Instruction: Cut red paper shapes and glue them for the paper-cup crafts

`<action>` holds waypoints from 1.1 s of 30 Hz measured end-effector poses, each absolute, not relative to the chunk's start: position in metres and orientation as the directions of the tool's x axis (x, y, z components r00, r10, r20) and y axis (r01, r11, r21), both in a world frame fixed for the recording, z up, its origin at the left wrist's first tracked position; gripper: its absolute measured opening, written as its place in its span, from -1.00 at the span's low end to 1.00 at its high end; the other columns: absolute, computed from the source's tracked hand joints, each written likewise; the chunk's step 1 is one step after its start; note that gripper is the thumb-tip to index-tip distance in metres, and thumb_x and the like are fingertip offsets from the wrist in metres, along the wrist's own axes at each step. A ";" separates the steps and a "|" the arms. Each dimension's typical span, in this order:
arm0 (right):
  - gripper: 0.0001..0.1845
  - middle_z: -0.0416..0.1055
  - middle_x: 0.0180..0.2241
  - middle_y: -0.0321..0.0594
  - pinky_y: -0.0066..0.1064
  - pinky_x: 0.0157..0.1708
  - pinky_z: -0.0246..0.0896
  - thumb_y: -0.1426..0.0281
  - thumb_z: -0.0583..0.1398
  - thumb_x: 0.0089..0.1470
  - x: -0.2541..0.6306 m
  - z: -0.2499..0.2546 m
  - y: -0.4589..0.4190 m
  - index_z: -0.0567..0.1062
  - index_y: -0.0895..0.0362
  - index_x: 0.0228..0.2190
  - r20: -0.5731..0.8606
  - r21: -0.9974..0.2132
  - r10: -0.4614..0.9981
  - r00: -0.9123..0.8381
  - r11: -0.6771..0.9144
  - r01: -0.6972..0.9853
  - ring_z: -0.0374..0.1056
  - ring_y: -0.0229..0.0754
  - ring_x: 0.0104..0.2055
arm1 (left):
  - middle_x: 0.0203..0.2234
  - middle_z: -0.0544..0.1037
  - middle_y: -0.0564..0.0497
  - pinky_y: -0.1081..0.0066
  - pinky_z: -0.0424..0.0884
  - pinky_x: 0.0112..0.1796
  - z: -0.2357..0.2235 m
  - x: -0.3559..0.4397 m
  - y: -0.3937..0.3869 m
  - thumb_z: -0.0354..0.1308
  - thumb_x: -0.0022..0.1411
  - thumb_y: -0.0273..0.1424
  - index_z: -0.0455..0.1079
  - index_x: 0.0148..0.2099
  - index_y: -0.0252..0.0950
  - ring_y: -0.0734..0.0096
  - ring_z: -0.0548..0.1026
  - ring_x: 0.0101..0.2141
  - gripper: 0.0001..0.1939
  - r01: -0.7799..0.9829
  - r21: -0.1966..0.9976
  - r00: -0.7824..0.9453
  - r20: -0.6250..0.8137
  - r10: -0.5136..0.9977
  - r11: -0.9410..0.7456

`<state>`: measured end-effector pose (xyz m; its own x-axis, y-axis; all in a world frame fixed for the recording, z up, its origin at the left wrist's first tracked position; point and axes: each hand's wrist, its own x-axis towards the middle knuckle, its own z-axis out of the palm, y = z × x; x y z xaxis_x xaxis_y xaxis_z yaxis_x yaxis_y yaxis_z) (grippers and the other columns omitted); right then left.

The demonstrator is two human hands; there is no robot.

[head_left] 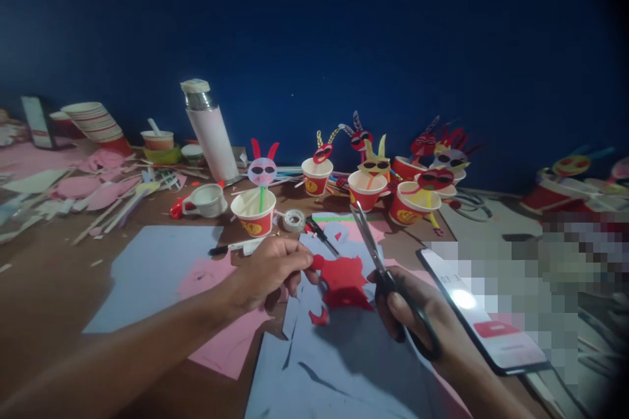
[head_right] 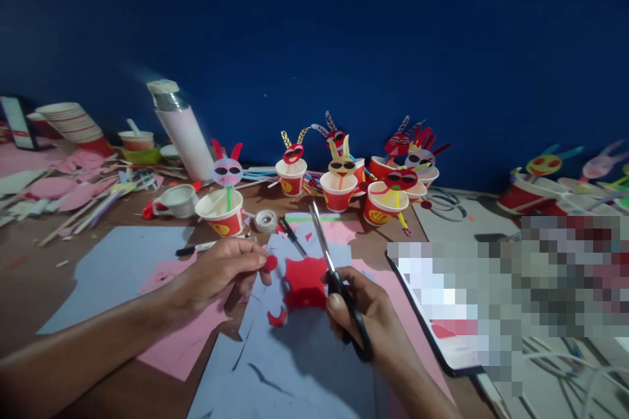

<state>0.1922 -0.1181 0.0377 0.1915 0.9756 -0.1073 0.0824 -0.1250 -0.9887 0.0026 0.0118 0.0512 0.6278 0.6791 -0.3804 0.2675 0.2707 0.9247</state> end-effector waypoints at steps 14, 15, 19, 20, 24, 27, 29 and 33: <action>-0.53 0.22 -0.67 -0.40 -0.46 -0.63 0.12 0.02 0.16 -0.04 0.194 0.036 -0.119 0.33 0.17 -0.29 -0.018 -0.993 0.962 0.273 -0.049 0.106 0.17 -0.30 -0.63 | -0.78 0.31 0.16 0.58 0.16 -0.73 0.027 0.003 0.015 0.14 0.05 -0.29 0.34 -0.48 -0.33 0.61 0.21 -0.78 -0.79 0.243 0.944 0.615 -0.327 0.717 0.222; -0.52 0.22 -0.66 -0.41 -0.46 -0.62 0.11 0.03 0.18 -0.05 0.196 0.036 -0.119 0.33 0.17 -0.28 -0.033 -0.993 0.964 0.265 -0.062 0.103 0.16 -0.31 -0.63 | -0.78 0.31 0.16 0.57 0.16 -0.74 0.026 0.004 0.015 0.14 0.05 -0.29 0.34 -0.48 -0.33 0.61 0.20 -0.78 -0.80 0.239 0.945 0.613 -0.324 0.720 0.222; -0.60 0.23 -0.63 -0.43 -0.50 -0.61 0.03 0.17 0.25 -0.08 0.205 0.045 -0.125 0.40 0.15 -0.23 -0.174 -0.939 0.978 0.115 -0.200 0.281 0.14 -0.32 -0.61 | -0.74 0.35 0.13 0.57 0.18 -0.72 0.032 0.004 0.014 0.14 0.05 -0.32 0.32 -0.50 -0.34 0.61 0.23 -0.77 -0.81 0.206 0.955 0.584 -0.296 0.756 0.214; -0.62 0.28 -0.62 -0.41 -0.50 -0.60 0.02 0.20 0.26 -0.09 0.207 0.048 -0.127 0.43 0.13 -0.23 -0.200 -0.904 0.977 0.068 -0.211 0.372 0.17 -0.31 -0.59 | -0.70 0.38 0.10 0.58 0.18 -0.71 0.036 0.004 0.014 0.14 0.05 -0.33 0.33 -0.50 -0.35 0.62 0.25 -0.75 -0.81 0.188 0.960 0.571 -0.279 0.772 0.207; -0.68 0.46 -0.51 -0.36 -0.48 -0.54 0.04 0.28 0.27 -0.14 0.206 0.056 -0.131 0.52 0.02 -0.25 -0.170 -0.721 0.985 -0.039 -0.097 0.686 0.29 -0.22 -0.49 | -0.63 0.41 0.12 0.64 0.18 -0.63 0.054 0.001 0.021 0.12 0.07 -0.38 0.30 -0.47 -0.35 0.70 0.25 -0.68 -0.85 0.068 0.986 0.486 -0.164 0.858 0.150; -0.63 0.51 -0.44 -0.32 -0.45 -0.44 0.07 0.40 0.21 -0.14 0.197 0.055 -0.133 0.52 -0.03 -0.19 -0.122 -0.568 0.984 -0.127 0.036 0.822 0.34 -0.17 -0.42 | -0.63 0.39 0.14 0.66 0.18 -0.59 0.060 -0.001 0.025 0.13 0.08 -0.39 0.31 -0.43 -0.35 0.72 0.24 -0.67 -0.88 0.003 0.993 0.447 -0.107 0.888 0.118; -0.57 0.50 -0.43 -0.30 -0.42 -0.38 0.10 0.47 0.17 -0.16 0.190 0.054 -0.136 0.50 -0.04 -0.18 -0.136 -0.480 0.976 -0.169 0.085 0.873 0.35 -0.14 -0.38 | -0.64 0.38 0.14 0.65 0.15 -0.62 0.058 0.000 0.024 0.13 0.07 -0.39 0.30 -0.44 -0.36 0.71 0.23 -0.68 -0.87 -0.004 0.990 0.466 -0.123 0.876 0.141; -0.46 0.51 -0.29 -0.21 -0.30 -0.18 0.15 0.49 0.17 -0.16 0.179 0.052 -0.142 0.42 -0.01 -0.06 -0.194 -0.417 0.959 -0.205 0.109 0.903 0.37 -0.04 -0.20 | -0.65 0.37 0.13 0.62 0.12 -0.67 0.051 0.004 0.018 0.12 0.03 -0.37 0.26 -0.48 -0.35 0.69 0.22 -0.72 -0.84 0.022 0.974 0.520 -0.204 0.829 0.226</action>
